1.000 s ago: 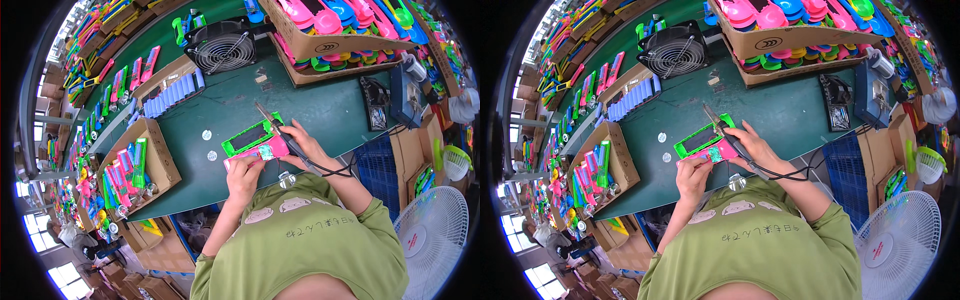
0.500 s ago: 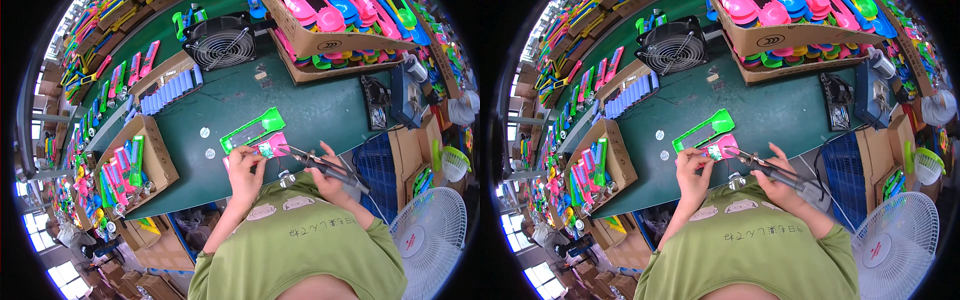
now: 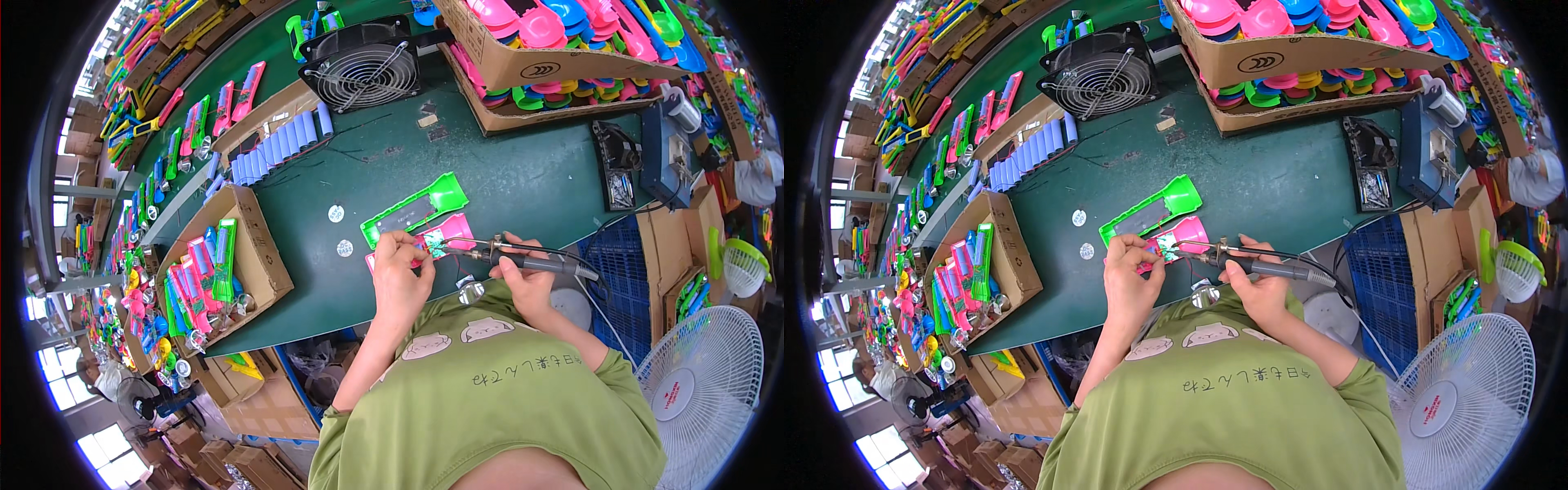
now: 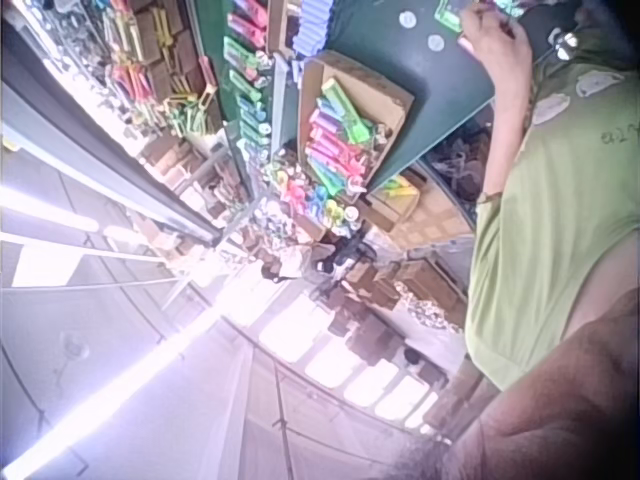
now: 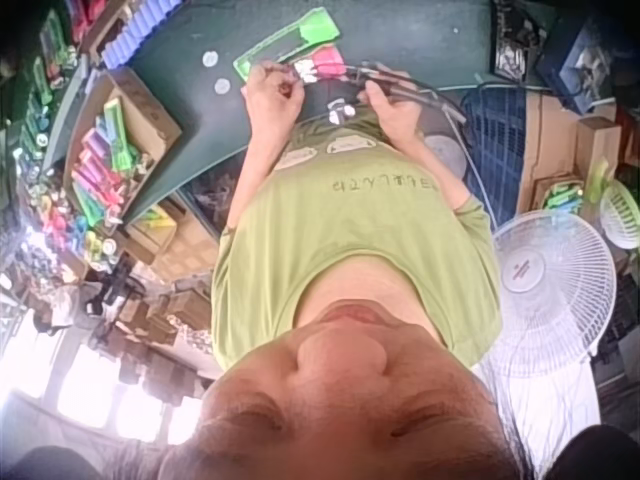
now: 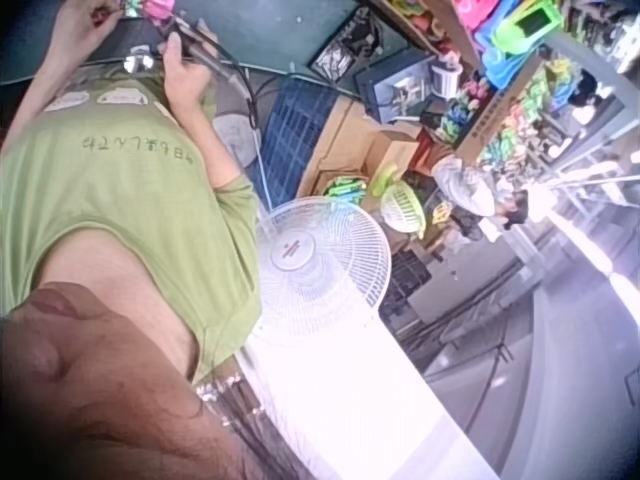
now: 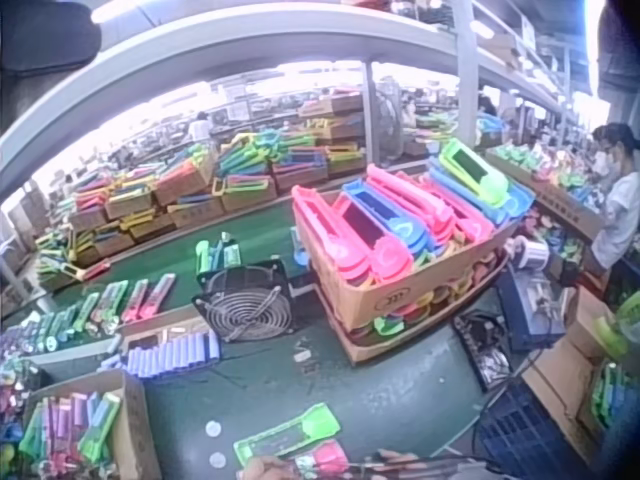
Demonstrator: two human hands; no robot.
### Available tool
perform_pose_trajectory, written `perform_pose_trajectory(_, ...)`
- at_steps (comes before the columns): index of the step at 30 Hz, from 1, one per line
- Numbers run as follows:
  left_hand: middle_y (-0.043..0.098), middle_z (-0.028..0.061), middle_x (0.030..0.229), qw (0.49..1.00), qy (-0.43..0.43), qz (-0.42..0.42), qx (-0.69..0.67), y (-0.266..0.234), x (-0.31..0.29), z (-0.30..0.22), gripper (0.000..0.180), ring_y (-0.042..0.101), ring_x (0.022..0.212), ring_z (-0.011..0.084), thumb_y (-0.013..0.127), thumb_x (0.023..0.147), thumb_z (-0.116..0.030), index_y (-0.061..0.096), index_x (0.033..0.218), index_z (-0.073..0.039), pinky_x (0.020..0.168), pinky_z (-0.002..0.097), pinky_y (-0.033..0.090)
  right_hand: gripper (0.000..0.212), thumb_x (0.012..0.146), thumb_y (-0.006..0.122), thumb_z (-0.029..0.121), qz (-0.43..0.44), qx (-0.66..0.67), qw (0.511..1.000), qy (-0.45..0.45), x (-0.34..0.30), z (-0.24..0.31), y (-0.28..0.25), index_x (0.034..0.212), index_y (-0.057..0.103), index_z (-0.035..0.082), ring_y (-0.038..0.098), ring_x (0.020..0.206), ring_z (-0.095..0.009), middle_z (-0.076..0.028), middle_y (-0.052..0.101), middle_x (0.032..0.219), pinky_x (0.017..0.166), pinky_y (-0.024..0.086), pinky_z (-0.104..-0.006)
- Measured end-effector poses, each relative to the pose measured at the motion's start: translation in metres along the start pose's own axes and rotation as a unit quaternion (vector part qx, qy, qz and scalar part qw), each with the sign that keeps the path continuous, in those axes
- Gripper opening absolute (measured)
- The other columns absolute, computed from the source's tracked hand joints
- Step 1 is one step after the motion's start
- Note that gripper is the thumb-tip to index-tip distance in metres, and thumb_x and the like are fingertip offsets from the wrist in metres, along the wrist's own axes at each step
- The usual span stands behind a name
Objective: The person puts flashlight parts into a cardboard box by hand, solders internal wiring and components into flashlight casings using a soldering iron, and places the assembled flashlights onto the conveyor belt.
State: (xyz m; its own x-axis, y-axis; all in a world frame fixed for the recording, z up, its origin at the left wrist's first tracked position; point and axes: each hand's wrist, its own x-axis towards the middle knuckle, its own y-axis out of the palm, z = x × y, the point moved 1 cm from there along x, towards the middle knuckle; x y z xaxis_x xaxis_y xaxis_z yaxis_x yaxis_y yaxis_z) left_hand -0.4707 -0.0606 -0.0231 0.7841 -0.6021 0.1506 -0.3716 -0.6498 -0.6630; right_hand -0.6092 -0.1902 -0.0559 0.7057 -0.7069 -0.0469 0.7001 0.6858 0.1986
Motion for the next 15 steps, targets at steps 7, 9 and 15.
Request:
perform_pose_trajectory(7,0.052,0.0114,0.089,0.999,0.014,-0.015,0.025,0.001,0.002,-0.001,0.01,0.054,0.078,0.0237,0.066,0.06,0.002,0.057,0.064,-0.001,0.064,0.0318,0.045,0.02,0.08,0.056,-0.001,0.014,-0.037,0.999,-0.037,0.001,-0.004,-0.003,0.099,0.049,-0.005,0.061,0.065,-0.016,-0.022,0.051,0.112,0.057,0.052,-0.0248)
perform_pose_trajectory(9,0.052,0.0114,0.088,0.999,0.018,-0.017,0.025,0.002,0.002,-0.001,0.01,0.054,0.079,0.0241,0.066,0.06,0.002,0.057,0.064,-0.001,0.064,0.0323,0.045,0.02,0.079,0.057,-0.003,-0.018,0.028,0.999,0.033,0.002,0.004,-0.001,0.097,0.051,-0.005,0.062,0.065,-0.017,-0.016,0.049,0.107,0.061,0.053,-0.0256)
perform_pose_trajectory(15,0.051,0.0121,0.088,0.999,0.021,-0.011,0.031,0.001,0.003,-0.002,0.011,0.054,0.08,0.0256,0.065,0.059,0.002,0.056,0.064,-0.001,0.066,0.0333,0.044,0.019,0.079,0.056,-0.003,-0.013,0.048,0.997,-0.059,0.002,0.007,-0.004,0.098,0.052,-0.005,0.062,0.069,-0.017,-0.017,0.046,0.11,0.063,0.054,-0.0255)
